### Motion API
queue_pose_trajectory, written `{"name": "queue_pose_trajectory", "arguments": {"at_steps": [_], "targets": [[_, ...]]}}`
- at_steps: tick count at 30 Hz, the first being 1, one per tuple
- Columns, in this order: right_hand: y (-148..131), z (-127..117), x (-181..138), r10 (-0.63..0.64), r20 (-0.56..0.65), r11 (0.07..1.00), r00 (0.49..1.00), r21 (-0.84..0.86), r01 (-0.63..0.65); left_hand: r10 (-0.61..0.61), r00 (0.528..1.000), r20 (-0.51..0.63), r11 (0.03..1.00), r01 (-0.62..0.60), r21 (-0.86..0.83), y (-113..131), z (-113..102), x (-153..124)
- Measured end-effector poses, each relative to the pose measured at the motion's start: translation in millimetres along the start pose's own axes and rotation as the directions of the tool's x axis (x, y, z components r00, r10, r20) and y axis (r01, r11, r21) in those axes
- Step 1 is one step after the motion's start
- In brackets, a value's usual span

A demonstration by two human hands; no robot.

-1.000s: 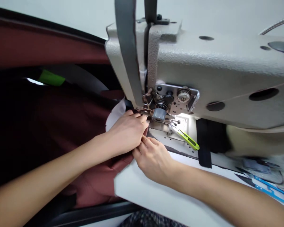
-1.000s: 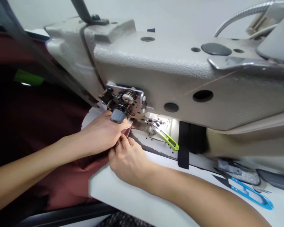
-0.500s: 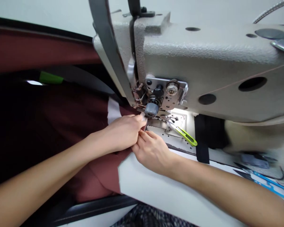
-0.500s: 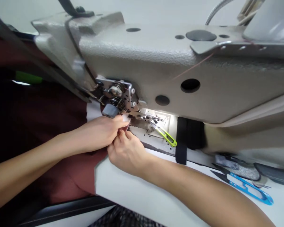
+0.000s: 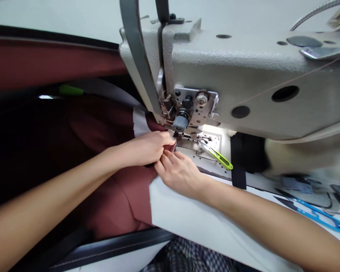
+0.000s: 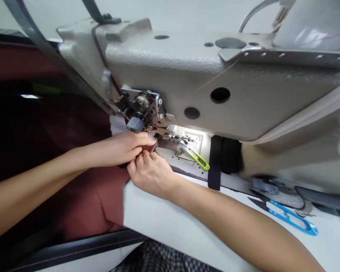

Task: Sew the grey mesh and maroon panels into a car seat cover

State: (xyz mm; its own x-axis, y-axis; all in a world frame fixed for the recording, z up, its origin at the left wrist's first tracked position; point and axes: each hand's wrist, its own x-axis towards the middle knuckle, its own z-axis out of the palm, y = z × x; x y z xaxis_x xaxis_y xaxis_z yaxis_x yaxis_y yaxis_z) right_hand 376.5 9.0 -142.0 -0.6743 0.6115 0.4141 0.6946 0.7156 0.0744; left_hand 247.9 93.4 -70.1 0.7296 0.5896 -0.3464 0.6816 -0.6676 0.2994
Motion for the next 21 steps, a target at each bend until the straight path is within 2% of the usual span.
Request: {"name": "queue_pose_trajectory", "arguments": {"at_steps": [2, 5, 8, 10, 12, 13, 15, 17, 18, 19, 21], "targets": [[2.1, 3.0, 2.7, 0.004, -0.017, 1.000, 1.000, -0.006, -0.004, -0.012, 0.999, 0.045, 1.000, 0.012, 0.011, -0.2, -8.1, 4.9], [6.9, 6.7, 12.6, -0.011, -0.036, 0.999, 0.999, -0.045, 0.010, 0.020, 0.983, 0.181, 1.000, -0.022, 0.006, -6.5, -22.4, 13.0], [11.9, 3.5, 26.5, -0.127, -0.041, 0.989, 0.991, -0.080, 0.123, 0.045, 0.951, 0.307, 0.995, -0.014, -0.103, -18.0, -33.3, 18.2], [12.5, -3.7, 34.7, -0.233, -0.061, 0.971, 0.971, -0.066, 0.229, 0.054, 0.939, 0.341, 0.980, 0.015, -0.197, -25.6, -36.1, 19.1], [9.4, -12.5, 40.2, -0.263, -0.043, 0.965, 0.964, 0.011, 0.264, 0.064, 0.937, 0.343, 0.970, 0.022, -0.242, -31.3, -35.1, 18.5], [6.5, -16.5, 41.7, -0.214, -0.013, 0.974, 0.977, 0.072, 0.214, 0.065, 0.944, 0.324, 0.969, 0.017, -0.245, -33.2, -33.3, 18.0], [-1.3, -21.5, 41.3, 0.031, 0.081, 0.978, 0.996, 0.201, -0.047, 0.086, 0.961, 0.262, 0.975, -0.027, -0.222, -35.8, -28.1, 16.9], [-10.3, -22.0, 35.1, 0.318, 0.167, 0.883, 0.933, 0.306, -0.356, 0.117, 0.969, 0.220, 0.980, -0.077, -0.183, -36.5, -20.7, 14.8], [-15.1, -20.6, 29.8, 0.392, 0.192, 0.830, 0.900, 0.348, -0.436, 0.119, 0.975, 0.186, 0.985, -0.092, -0.148, -36.2, -16.1, 12.9], [-19.9, -18.5, 23.3, 0.399, 0.194, 0.810, 0.896, 0.383, -0.444, 0.108, 0.984, 0.139, 0.990, -0.094, -0.103, -35.4, -10.7, 10.0], [-29.5, -13.2, 9.4, 0.266, 0.133, 0.873, 0.955, 0.386, -0.297, 0.066, 0.998, 0.000, 0.998, -0.066, -0.013, -32.4, 2.2, 1.7]]}}
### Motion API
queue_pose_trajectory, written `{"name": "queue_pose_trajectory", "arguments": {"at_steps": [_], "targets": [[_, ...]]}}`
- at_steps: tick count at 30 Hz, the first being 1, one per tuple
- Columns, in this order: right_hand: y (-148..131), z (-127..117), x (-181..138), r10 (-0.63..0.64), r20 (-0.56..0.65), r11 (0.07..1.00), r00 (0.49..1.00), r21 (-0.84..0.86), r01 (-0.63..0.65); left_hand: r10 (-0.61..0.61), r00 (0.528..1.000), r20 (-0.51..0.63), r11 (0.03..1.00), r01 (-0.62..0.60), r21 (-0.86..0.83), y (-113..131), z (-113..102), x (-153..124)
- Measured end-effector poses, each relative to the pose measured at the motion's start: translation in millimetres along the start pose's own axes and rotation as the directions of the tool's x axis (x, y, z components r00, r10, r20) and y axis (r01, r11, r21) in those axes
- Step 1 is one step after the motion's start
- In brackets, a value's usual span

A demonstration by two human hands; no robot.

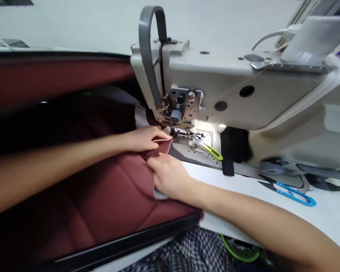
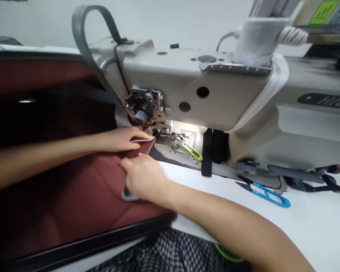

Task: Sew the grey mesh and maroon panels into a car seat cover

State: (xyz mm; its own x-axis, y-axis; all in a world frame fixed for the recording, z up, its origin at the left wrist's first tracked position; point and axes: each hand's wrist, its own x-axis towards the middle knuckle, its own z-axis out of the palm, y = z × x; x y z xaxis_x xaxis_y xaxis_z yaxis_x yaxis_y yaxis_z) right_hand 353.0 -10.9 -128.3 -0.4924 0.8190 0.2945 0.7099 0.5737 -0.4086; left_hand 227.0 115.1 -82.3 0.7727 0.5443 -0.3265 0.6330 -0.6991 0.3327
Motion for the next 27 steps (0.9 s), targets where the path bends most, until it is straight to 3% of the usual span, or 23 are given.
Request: {"name": "queue_pose_trajectory", "arguments": {"at_steps": [3, 6, 11, 17, 21, 27], "targets": [[-4.0, 11.1, -16.0, -0.251, 0.023, 0.940, 0.968, -0.232, 0.249, 0.019, 0.977, -0.211, 0.997, -0.005, 0.071, 5.6, 20.8, -14.4], [-8.6, 15.7, -20.6, -0.269, 0.057, 0.887, 0.961, -0.375, 0.270, 0.105, 0.951, -0.290, 0.994, -0.096, 0.045, 7.3, 32.8, -22.7], [-4.1, 14.7, -19.5, -0.269, 0.055, 0.890, 0.962, -0.368, 0.269, 0.118, 0.968, -0.221, 0.985, -0.141, -0.095, 1.4, 28.4, -18.7], [16.0, 8.1, -9.6, -0.263, 0.065, 0.917, 0.963, -0.293, 0.271, 0.162, 0.968, -0.194, 0.986, -0.150, 0.075, -1.9, 19.6, -5.5], [22.0, 2.0, -4.1, -0.220, 0.054, 0.938, 0.974, -0.261, 0.226, 0.146, 0.975, -0.164, 0.988, -0.137, 0.069, 2.5, 13.7, 0.1], [25.0, 5.3, -8.8, -0.193, -0.073, 0.941, 0.979, -0.295, 0.164, 0.137, 0.982, -0.133, 0.987, -0.125, 0.099, 0.2, 10.0, 7.1]]}}
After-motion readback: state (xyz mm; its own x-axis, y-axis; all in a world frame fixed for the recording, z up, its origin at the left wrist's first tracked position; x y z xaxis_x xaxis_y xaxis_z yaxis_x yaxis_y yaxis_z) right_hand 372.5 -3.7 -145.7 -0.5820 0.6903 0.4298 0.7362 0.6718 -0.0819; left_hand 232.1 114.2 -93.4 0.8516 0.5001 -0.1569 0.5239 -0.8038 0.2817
